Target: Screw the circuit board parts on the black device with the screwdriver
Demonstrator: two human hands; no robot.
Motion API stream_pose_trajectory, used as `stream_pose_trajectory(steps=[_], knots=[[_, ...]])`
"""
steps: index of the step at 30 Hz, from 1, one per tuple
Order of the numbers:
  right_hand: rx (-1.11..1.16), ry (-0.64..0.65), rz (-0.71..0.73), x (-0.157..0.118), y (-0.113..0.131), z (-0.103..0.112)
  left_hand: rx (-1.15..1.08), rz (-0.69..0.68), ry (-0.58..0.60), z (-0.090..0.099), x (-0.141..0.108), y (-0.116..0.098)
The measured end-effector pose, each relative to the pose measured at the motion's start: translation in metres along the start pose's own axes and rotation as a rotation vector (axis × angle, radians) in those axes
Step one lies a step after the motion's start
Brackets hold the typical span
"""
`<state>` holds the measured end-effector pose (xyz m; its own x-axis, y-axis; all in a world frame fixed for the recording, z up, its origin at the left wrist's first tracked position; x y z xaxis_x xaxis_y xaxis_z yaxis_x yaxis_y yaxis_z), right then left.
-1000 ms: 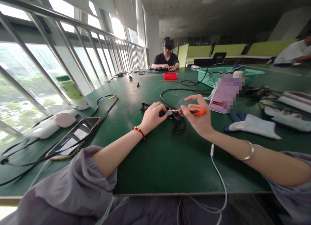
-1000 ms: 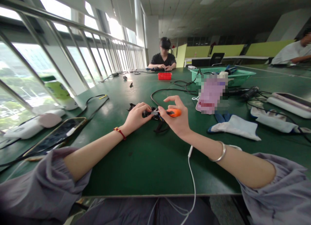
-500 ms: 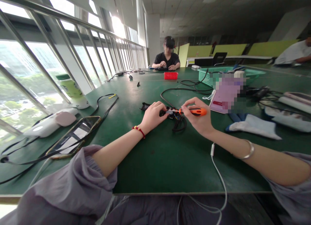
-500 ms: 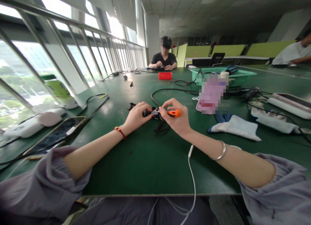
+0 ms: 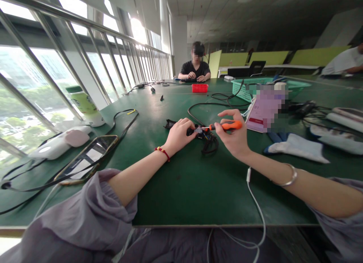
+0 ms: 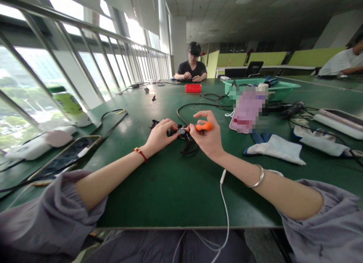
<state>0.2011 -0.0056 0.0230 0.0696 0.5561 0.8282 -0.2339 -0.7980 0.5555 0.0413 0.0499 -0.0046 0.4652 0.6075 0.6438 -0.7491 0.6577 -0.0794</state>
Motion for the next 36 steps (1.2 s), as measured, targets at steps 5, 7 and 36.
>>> stream_pose_trajectory(steps=[5,7,36], knots=[[0.009,-0.051,0.048,-0.0011,0.0027,0.0032,0.006,-0.001,0.004,0.0002,0.0001,-0.0002],[-0.034,-0.03,0.016,-0.0006,0.0025,0.0024,0.006,-0.005,-0.002,0.0005,0.0,-0.0003],[0.024,-0.055,0.069,0.0006,0.0029,0.005,0.008,-0.004,-0.008,-0.0006,0.0001,-0.0013]])
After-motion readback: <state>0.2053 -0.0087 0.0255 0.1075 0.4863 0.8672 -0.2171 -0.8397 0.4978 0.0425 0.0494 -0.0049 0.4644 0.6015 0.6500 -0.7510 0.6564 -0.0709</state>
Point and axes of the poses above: each hand's wrist, its own x-axis towards the middle knuckle, its own z-axis out of the back of the hand, y = z × x, the point moved 7 cm from there along x, towards the middle knuckle, and after that the axes turned 9 degrees about x, right-handed, at the moved point
